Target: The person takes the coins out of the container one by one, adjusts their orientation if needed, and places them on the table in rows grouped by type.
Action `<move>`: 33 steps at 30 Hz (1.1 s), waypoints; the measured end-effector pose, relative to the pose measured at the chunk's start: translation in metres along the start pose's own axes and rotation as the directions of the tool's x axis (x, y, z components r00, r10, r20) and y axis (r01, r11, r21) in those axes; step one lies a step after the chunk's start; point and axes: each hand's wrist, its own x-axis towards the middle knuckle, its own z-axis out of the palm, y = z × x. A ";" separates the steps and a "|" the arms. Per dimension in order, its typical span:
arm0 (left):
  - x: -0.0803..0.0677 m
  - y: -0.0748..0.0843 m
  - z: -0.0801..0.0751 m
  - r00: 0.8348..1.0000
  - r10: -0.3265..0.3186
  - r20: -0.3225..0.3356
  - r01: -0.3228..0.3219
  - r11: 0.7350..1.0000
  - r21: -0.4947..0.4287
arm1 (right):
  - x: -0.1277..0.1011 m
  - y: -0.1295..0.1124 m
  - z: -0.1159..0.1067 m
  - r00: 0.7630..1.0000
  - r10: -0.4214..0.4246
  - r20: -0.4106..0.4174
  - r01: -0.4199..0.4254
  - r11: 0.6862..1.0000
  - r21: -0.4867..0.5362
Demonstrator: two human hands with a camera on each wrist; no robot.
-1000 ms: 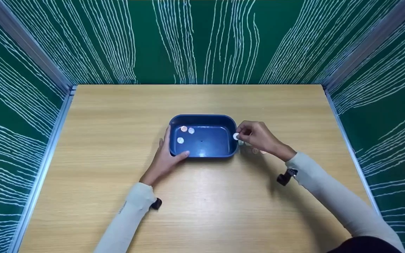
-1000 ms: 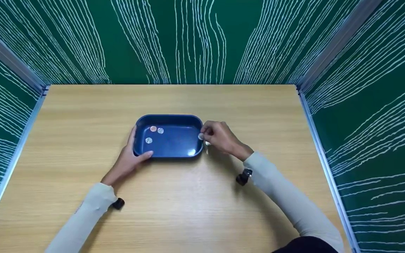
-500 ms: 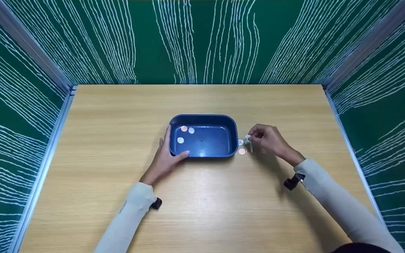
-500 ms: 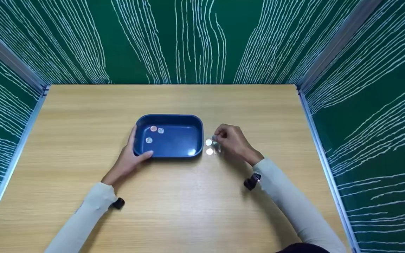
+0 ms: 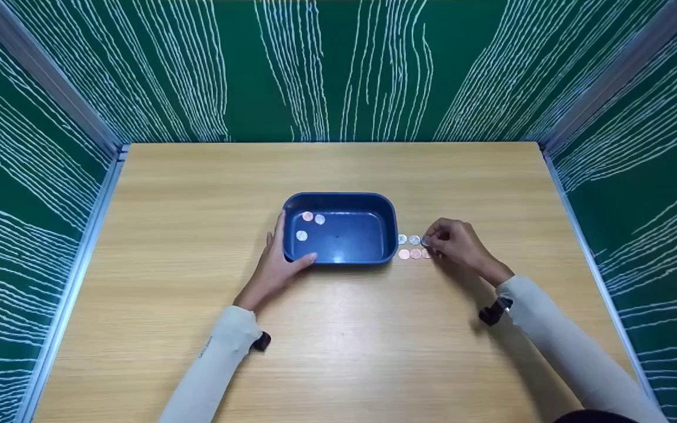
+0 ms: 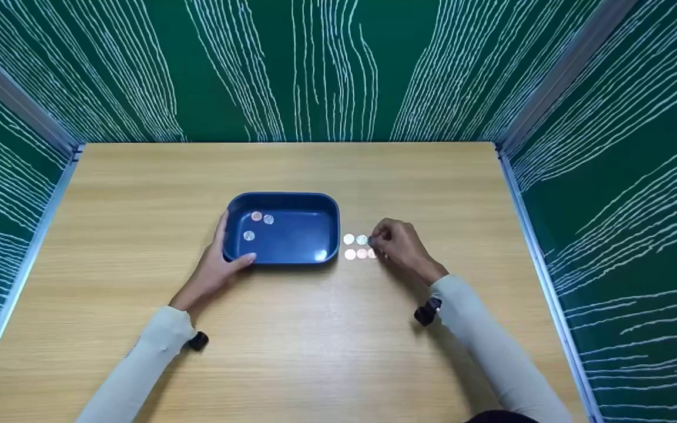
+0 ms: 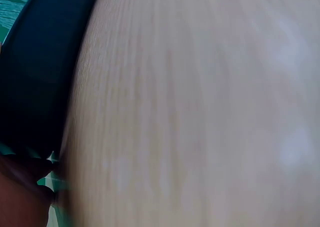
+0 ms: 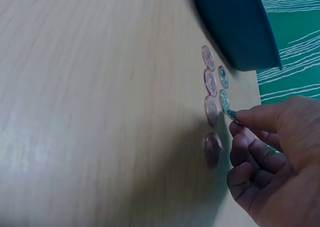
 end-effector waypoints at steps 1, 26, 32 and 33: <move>0.000 0.000 0.000 1.000 -0.001 -0.001 0.001 1.000 -0.002 | 0.000 0.001 0.000 1.000 0.003 -0.005 -0.003 1.000 -0.004; 0.000 -0.001 0.000 1.000 -0.001 -0.003 0.001 1.000 0.001 | 0.003 0.012 0.007 0.995 -0.040 -0.093 0.031 0.995 -0.091; 0.000 -0.001 0.000 1.000 0.011 -0.001 -0.011 1.000 0.003 | 0.003 0.011 0.005 0.995 -0.037 -0.094 0.028 0.996 -0.089; 0.000 -0.001 0.000 1.000 0.012 -0.001 -0.012 1.000 0.003 | 0.002 0.009 0.004 0.995 -0.027 -0.091 0.020 0.997 -0.079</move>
